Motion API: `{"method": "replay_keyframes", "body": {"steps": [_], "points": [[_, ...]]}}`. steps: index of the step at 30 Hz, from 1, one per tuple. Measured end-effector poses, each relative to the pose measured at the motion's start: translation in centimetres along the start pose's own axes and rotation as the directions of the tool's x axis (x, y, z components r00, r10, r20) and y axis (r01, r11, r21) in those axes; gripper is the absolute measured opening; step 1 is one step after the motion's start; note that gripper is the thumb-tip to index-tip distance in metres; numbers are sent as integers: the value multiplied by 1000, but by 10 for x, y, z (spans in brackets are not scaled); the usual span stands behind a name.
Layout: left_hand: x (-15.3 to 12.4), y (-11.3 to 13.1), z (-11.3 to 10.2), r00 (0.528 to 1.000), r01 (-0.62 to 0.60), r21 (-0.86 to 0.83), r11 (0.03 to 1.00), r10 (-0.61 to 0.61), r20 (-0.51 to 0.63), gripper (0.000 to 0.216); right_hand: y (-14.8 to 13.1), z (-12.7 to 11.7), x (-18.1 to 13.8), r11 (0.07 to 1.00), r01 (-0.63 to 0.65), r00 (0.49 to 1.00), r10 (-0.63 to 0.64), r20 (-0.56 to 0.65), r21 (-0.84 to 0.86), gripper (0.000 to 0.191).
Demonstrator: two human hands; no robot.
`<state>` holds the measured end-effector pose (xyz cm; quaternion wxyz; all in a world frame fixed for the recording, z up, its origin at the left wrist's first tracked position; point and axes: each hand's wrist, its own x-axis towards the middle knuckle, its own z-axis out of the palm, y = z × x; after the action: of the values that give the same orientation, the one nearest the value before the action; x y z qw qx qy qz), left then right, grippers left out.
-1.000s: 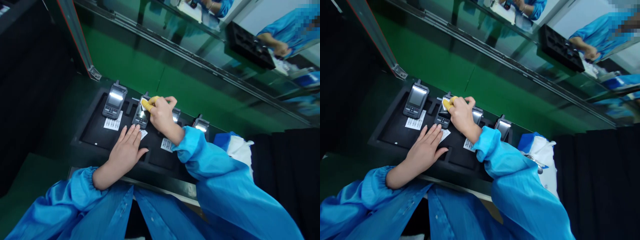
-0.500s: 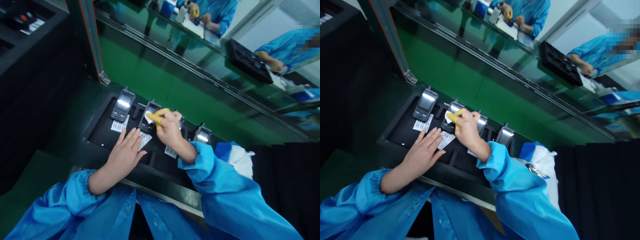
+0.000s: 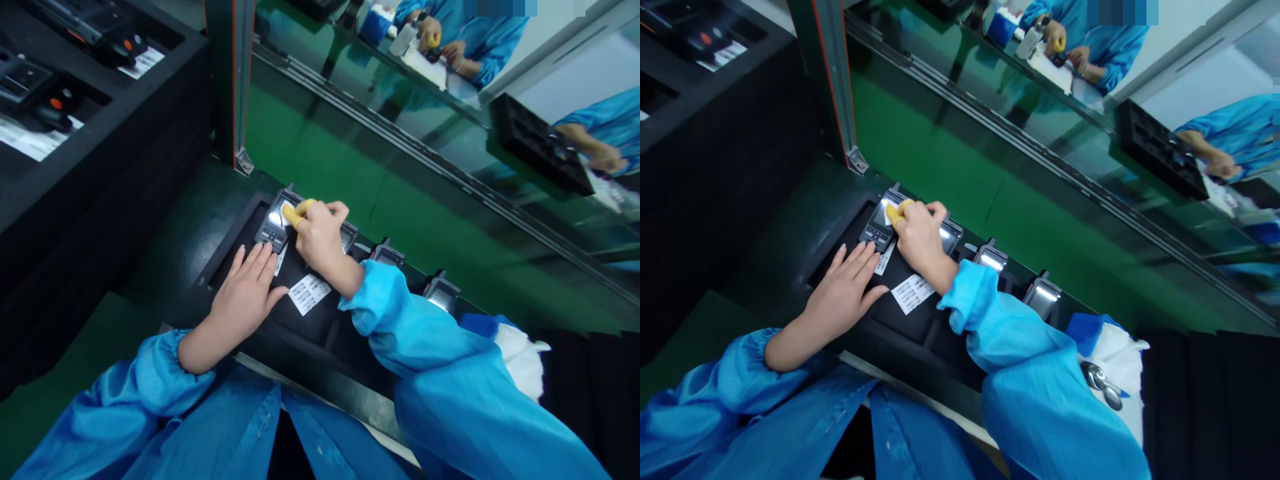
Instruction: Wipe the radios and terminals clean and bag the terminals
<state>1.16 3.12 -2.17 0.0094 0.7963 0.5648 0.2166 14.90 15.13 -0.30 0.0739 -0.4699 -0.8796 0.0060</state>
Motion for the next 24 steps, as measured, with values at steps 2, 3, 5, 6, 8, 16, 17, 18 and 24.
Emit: {"method": "replay_keyframes", "body": {"steps": [2, 3, 5, 6, 8, 16, 17, 18, 24], "points": [[0, 0, 1, 1000, -3, -1, 1000, 3, -12, 49, -5, 6, -14, 993, 120, 993, -120, -14, -6, 36], [-1, 0, 1, 1000, -5, -1, 1000, 5, -16, 49, -7, 8, -19, 985, 173, 985, -173, -22, -4, 35], [-2, -1, 3, 1000, -13, 0, 1000, 13, -24, 49, -8, 7, -19, 975, 221, 975, -220, -42, 3, 34], [-2, -2, 3, 1000, -15, 0, 1000, 15, -27, 49, -7, 5, -14, 978, 206, 977, -205, -57, 9, 34], [-4, -2, 4, 1000, -11, -16, 1000, 11, -30, 48, -2, -1, 1, 992, 122, 989, -120, -91, 22, 35], [-3, -1, 4, 1000, 4, -28, 1000, -5, -23, 47, -10, 4, 11, 994, 78, 997, -77, -12, 71, 32], [-3, -1, 5, 1000, 10, -33, 999, -11, -21, 47, -14, 5, 5, 992, 100, 995, -101, 14, 78, 31], [-3, -1, 5, 1000, 17, -43, 999, -17, -22, 48, -19, 6, 0, 989, 117, 992, -121, 37, 85, 29], [-8, -4, -3, 964, -76, -208, 975, 19, -265, 16, -40, 6, -26, 977, 134, 982, -153, 113, 163, 23]]}}
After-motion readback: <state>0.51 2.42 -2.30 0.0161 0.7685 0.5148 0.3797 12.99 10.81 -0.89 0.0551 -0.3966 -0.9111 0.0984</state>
